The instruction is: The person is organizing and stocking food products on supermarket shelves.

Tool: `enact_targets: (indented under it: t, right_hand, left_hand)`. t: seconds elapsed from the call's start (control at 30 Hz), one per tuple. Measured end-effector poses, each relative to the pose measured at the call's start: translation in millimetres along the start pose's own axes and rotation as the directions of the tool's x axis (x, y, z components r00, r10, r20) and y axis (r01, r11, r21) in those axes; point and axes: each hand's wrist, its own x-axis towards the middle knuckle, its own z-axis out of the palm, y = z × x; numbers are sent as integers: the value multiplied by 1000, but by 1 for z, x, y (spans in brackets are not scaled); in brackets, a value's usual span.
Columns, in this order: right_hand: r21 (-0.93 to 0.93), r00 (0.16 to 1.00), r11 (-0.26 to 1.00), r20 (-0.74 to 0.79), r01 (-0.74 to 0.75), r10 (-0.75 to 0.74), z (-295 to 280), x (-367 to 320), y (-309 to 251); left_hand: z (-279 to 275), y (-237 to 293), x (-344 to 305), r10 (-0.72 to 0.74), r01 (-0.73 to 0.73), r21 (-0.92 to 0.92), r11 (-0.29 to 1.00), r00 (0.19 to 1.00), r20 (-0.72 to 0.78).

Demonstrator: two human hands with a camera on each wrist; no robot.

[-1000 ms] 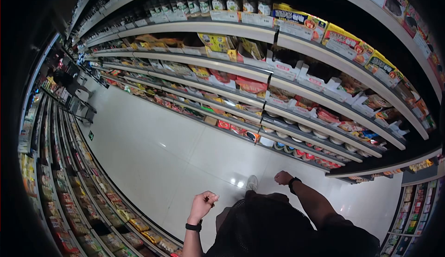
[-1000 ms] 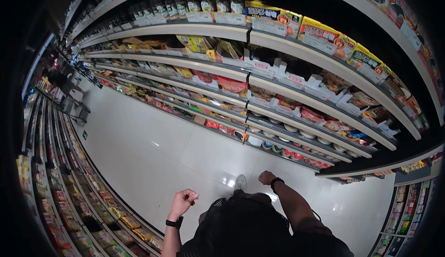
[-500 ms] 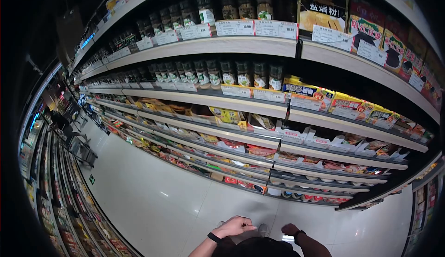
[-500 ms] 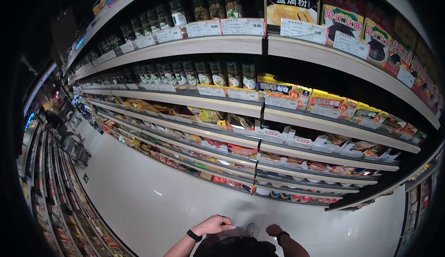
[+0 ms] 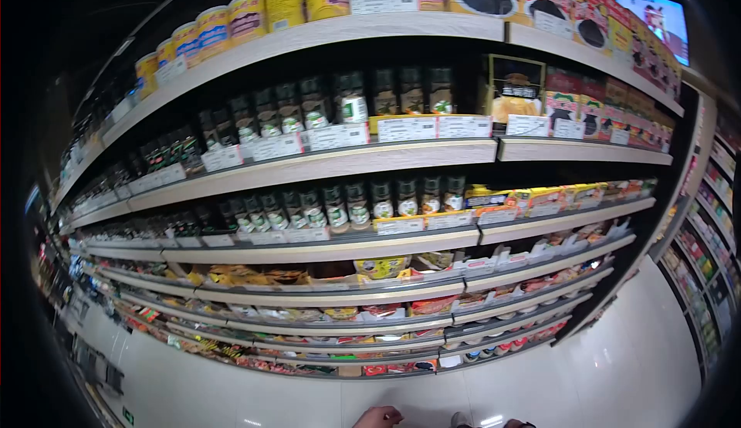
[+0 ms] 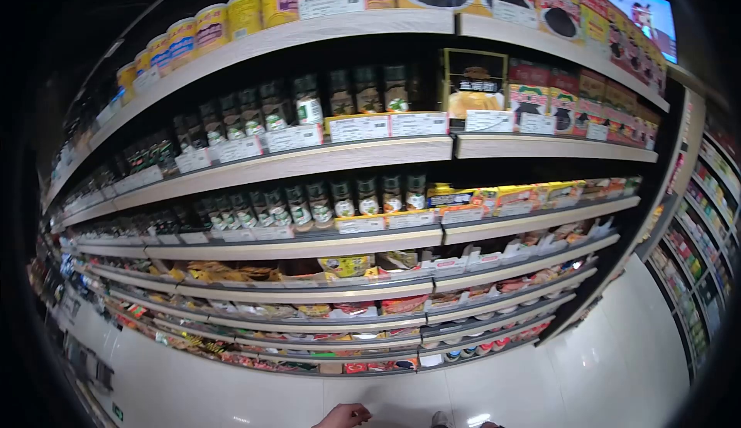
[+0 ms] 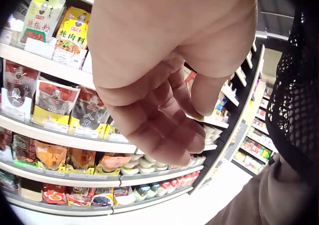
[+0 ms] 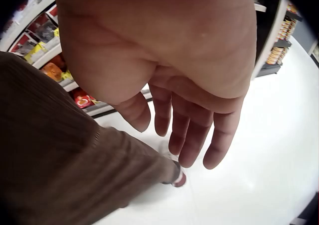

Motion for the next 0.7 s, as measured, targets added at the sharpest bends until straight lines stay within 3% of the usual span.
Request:
enact_targets:
  t: [0.07, 0.1, 0.17, 0.2, 0.27, 0.4, 0.5, 0.6, 0.7]
  right_hand:
    - [-321, 928, 883, -29, 342, -370, 9, 2, -64]
    - [-372, 858, 807, -53, 458, -511, 8, 1, -96]
    - [-321, 759, 771, -193, 551, -622, 15, -44, -171]
    - [-317, 675, 714, -241, 624, -697, 20, -51, -199]
    - [-374, 703, 712, -188, 595, -686, 19, -80, -247]
    - [-334, 699, 718, -199, 610, -687, 37, -84, -271]
    - [-284, 779, 778, -137, 561, -612, 60, -79, -237]
    - [-210, 849, 838, -61, 504, -526, 89, -78, -189]
    - [-141, 873, 868, -37, 477, -486, 110, -77, -163]
  left_hand:
    - [-8, -17, -13, -25, 22, 46, 999, 998, 63]
    - [-9, -27, -14, -38, 37, 12, 999, 994, 106]
    - [-10, -44, -18, -80, 91, -51, 995, 980, 180]
    - [-21, -19, -17, -136, 139, -2, 990, 966, 220]
    - [-17, -26, -10, -69, 70, 3, 998, 977, 201]
    - [1, -48, 8, 87, -83, -61, 995, 994, 67]
    - [-5, -18, 17, 10, 54, -307, 950, 979, 202]
    - [-8, -8, 6, 86, -10, -491, 871, 987, 133]
    - [-25, -9, -14, -77, 121, -423, 898, 990, 119]
